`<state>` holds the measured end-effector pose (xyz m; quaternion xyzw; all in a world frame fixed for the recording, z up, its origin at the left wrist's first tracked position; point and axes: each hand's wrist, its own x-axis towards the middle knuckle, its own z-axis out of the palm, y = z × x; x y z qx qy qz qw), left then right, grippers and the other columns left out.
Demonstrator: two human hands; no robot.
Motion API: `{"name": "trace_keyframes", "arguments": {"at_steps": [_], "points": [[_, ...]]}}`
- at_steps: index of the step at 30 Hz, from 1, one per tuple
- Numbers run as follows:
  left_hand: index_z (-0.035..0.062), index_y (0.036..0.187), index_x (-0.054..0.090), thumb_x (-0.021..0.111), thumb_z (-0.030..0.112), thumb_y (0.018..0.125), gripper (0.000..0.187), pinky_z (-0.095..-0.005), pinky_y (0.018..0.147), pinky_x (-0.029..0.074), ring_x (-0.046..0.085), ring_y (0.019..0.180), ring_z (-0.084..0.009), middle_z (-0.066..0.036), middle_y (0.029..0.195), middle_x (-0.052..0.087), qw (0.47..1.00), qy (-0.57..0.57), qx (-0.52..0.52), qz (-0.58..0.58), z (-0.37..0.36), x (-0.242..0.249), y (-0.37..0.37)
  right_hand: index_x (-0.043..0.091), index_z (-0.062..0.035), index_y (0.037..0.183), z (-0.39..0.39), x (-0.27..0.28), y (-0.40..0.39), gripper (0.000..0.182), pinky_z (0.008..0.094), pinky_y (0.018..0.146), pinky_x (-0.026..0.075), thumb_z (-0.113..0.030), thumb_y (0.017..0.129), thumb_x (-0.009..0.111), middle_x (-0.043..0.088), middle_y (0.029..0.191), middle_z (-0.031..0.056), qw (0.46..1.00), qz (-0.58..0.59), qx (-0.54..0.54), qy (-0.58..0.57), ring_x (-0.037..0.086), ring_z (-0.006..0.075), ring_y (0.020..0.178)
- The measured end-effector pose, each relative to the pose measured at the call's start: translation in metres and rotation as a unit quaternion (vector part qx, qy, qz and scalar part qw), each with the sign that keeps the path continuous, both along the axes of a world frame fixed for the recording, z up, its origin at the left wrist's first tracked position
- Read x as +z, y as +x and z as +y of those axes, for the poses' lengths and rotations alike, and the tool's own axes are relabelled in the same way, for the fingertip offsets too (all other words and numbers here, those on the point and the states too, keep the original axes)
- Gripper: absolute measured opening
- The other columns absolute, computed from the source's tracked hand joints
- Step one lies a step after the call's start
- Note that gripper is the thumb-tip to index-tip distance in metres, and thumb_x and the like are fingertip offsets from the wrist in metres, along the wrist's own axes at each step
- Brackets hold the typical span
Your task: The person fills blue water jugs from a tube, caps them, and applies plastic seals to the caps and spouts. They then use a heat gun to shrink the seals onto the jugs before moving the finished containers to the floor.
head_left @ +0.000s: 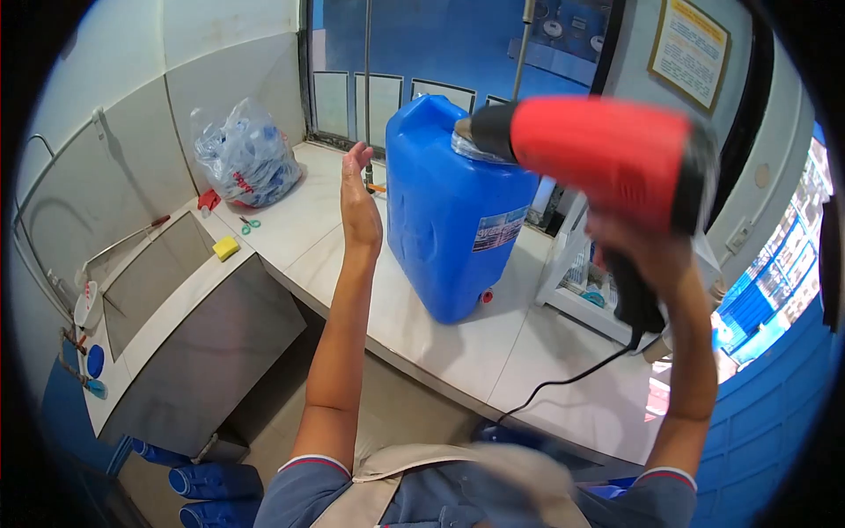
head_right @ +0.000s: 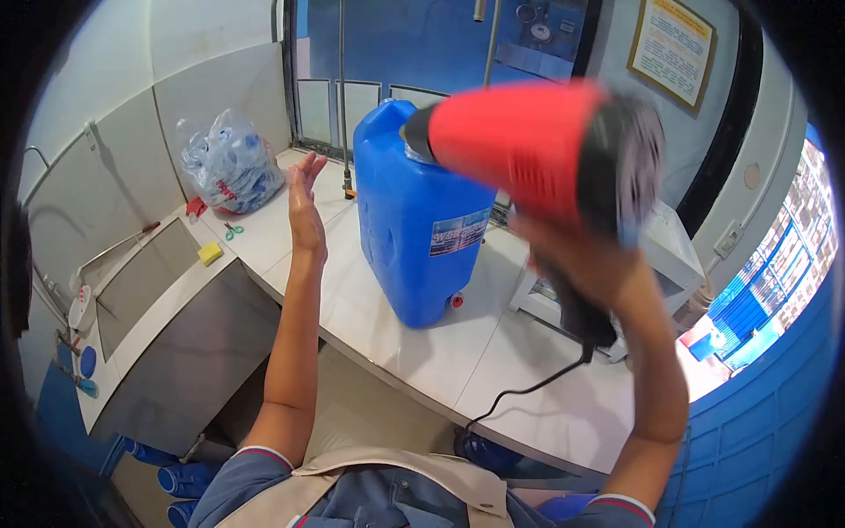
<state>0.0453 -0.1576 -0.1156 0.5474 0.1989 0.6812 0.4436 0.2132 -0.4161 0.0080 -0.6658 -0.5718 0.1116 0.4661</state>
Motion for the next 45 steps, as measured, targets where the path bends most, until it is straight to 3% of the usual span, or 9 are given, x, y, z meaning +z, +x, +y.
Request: {"name": "trace_keyframes", "arguments": {"at_steps": [1, 2, 9, 19, 24, 30, 38, 40, 45], "points": [[0.0039, 0.131, 0.039, 0.019, 0.051, 0.095, 0.062, -0.0435, 0.108, 0.006, 0.032, 0.128, -0.0218, -0.012, 0.128, 0.047, 1.000, 0.004, -0.020, -0.005, 0.003, -0.003, -0.001, 0.057, -0.0007, 0.099, -0.011, -0.026, 0.000, 0.028, 0.0256, 0.053, 0.050, -0.012, 0.077, 0.068, 0.060, 0.080, 0.0068, 0.999, -0.040, 0.018, 0.001, 0.058, 0.0136, 0.059], [0.0041, 0.131, 0.039, 0.019, 0.051, 0.095, 0.062, -0.0438, 0.108, 0.006, 0.032, 0.128, -0.0218, -0.012, 0.128, 0.047, 0.999, 0.010, -0.039, -0.010, 0.005, -0.006, -0.003, 0.055, -0.0021, 0.106, -0.021, -0.058, 0.012, 0.029, 0.0284, 0.067, 0.051, -0.014, 0.081, 0.065, 0.059, 0.091, 0.0066, 0.909, -0.405, 0.027, 0.090, 0.059, 0.0168, 0.075], [-0.0015, 0.129, 0.040, 0.018, 0.049, 0.096, 0.065, -0.0394, 0.109, 0.012, 0.033, 0.127, -0.0227, -0.015, 0.127, 0.048, 0.992, 0.001, -0.123, -0.024, 0.001, -0.017, -0.001, 0.052, -0.0005, 0.111, -0.016, -0.137, -0.092, 0.037, 0.0297, 0.078, 0.049, -0.011, 0.078, 0.065, 0.058, 0.108, 0.0115, 0.993, 0.066, 0.021, 0.100, 0.061, 0.0196, 0.090], [-0.0020, 0.132, 0.037, 0.015, 0.049, 0.096, 0.066, -0.0389, 0.109, 0.012, 0.030, 0.130, -0.0235, -0.016, 0.133, 0.044, 0.983, -0.023, -0.181, 0.008, 0.015, -0.029, -0.008, 0.049, 0.0007, 0.109, 0.071, -0.152, -0.125, 0.046, 0.0327, 0.069, 0.047, -0.010, 0.069, 0.067, 0.054, 0.093, 0.0195, 0.980, -0.093, -0.084, 0.153, 0.058, 0.0399, 0.085], [-0.0022, 0.134, 0.035, 0.016, 0.050, 0.096, 0.067, -0.0366, 0.110, 0.012, 0.029, 0.132, -0.0238, -0.016, 0.136, 0.040, 0.975, -0.001, -0.220, 0.005, 0.027, -0.019, 0.014, 0.049, -0.0014, 0.112, 0.041, -0.168, -0.114, 0.041, 0.0325, 0.077, 0.048, -0.012, 0.075, 0.064, 0.061, 0.101, 0.0160, 0.978, 0.150, -0.073, 0.124, 0.063, 0.0245, 0.090], [-0.0024, 0.139, 0.025, 0.015, 0.046, 0.097, 0.064, -0.0359, 0.111, 0.005, 0.019, 0.136, -0.0258, -0.017, 0.145, 0.025, 0.968, 0.057, -0.240, 0.035, 0.026, 0.013, 0.070, 0.049, -0.0029, 0.116, -0.025, -0.153, -0.093, 0.038, 0.0322, 0.074, 0.049, -0.015, 0.082, 0.059, 0.058, 0.106, 0.0133, 0.978, -0.068, -0.127, 0.150, 0.061, 0.0211, 0.082], [0.0013, 0.139, 0.026, 0.031, 0.049, 0.093, 0.066, -0.0525, 0.108, 0.007, 0.016, 0.136, -0.0346, -0.027, 0.143, 0.021, 0.936, 0.163, 0.130, 0.284, 0.009, 0.035, 0.124, 0.056, 0.0014, 0.096, -0.065, -0.121, 0.030, 0.022, 0.0274, 0.058, 0.048, -0.014, 0.081, 0.061, 0.059, 0.076, 0.0071, 0.930, 0.232, -0.159, 0.238, 0.058, 0.0139, 0.062], [0.0060, 0.133, 0.041, 0.037, 0.053, 0.090, 0.064, -0.0500, 0.106, 0.019, 0.027, 0.132, -0.0353, -0.026, 0.140, 0.029, 0.866, 0.331, 0.255, 0.274, 0.008, 0.056, 0.121, 0.058, 0.0003, 0.092, -0.075, -0.105, 0.091, 0.022, 0.0259, 0.056, 0.047, -0.017, 0.080, 0.063, 0.058, 0.073, 0.0051, 0.944, 0.173, -0.240, 0.149, 0.057, 0.0138, 0.059], [0.0075, 0.122, 0.054, 0.046, 0.061, 0.081, 0.068, -0.0424, 0.101, 0.033, 0.039, 0.124, -0.0352, -0.023, 0.133, 0.041, 0.834, 0.311, 0.094, 0.445, 0.005, 0.085, 0.126, 0.063, -0.0044, 0.088, -0.053, -0.054, 0.227, 0.026, 0.0347, 0.066, 0.049, -0.025, 0.073, 0.067, 0.064, 0.078, 0.0117, 0.919, -0.230, -0.319, 0.025, 0.063, 0.0224, 0.072]]}}
